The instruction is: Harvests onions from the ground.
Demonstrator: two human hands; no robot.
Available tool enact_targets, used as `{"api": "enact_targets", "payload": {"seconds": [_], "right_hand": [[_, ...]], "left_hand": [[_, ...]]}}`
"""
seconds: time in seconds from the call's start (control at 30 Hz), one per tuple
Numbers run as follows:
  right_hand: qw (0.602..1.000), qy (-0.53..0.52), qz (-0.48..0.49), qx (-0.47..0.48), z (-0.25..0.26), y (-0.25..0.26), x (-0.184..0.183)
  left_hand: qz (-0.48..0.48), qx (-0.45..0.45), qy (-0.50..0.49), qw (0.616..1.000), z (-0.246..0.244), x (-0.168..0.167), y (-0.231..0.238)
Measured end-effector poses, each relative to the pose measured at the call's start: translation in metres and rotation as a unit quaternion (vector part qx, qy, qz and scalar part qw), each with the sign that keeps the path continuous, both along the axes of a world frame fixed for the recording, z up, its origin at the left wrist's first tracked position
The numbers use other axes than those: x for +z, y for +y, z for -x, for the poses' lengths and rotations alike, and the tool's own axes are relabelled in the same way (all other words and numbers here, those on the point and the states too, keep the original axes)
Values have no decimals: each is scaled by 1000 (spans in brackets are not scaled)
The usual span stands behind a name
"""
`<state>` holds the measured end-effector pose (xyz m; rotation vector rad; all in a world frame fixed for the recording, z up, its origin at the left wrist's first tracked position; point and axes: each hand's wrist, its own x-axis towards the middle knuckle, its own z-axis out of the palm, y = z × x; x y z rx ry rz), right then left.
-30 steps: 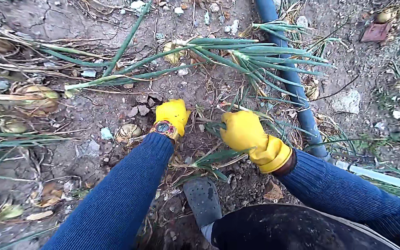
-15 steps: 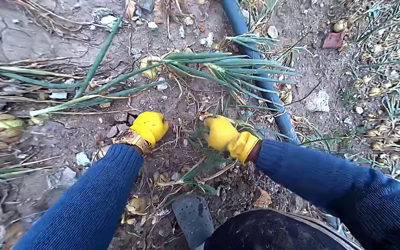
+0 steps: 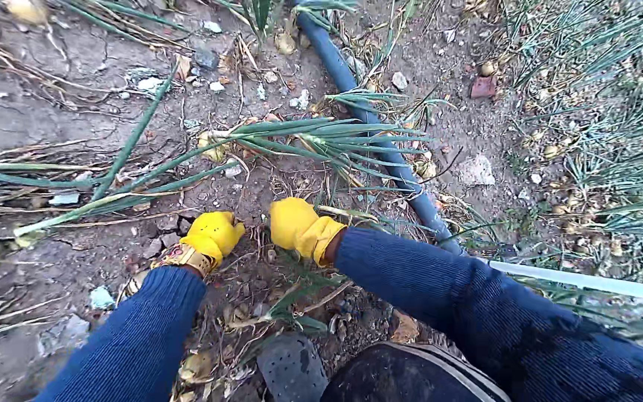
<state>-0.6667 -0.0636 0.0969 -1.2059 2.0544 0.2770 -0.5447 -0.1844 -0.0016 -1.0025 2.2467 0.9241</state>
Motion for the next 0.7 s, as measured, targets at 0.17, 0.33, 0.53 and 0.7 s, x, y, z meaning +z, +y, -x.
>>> {"api": "enact_targets", "payload": {"seconds": [0.17, 0.33, 0.53, 0.7], "right_hand": [[999, -22, -27, -2, -11, -12, 9], [996, -30, -69, 49, -37, -5, 12], [998, 19, -58, 9, -12, -10, -3], [995, 32, -96, 1, -19, -4, -6]], "left_hand": [[9, 9, -4, 1000, 3, 4, 3], [2, 43, 5, 999, -2, 5, 8], [-14, 79, 16, 997, -9, 2, 12], [-20, 90, 21, 996, -12, -2, 10]]}}
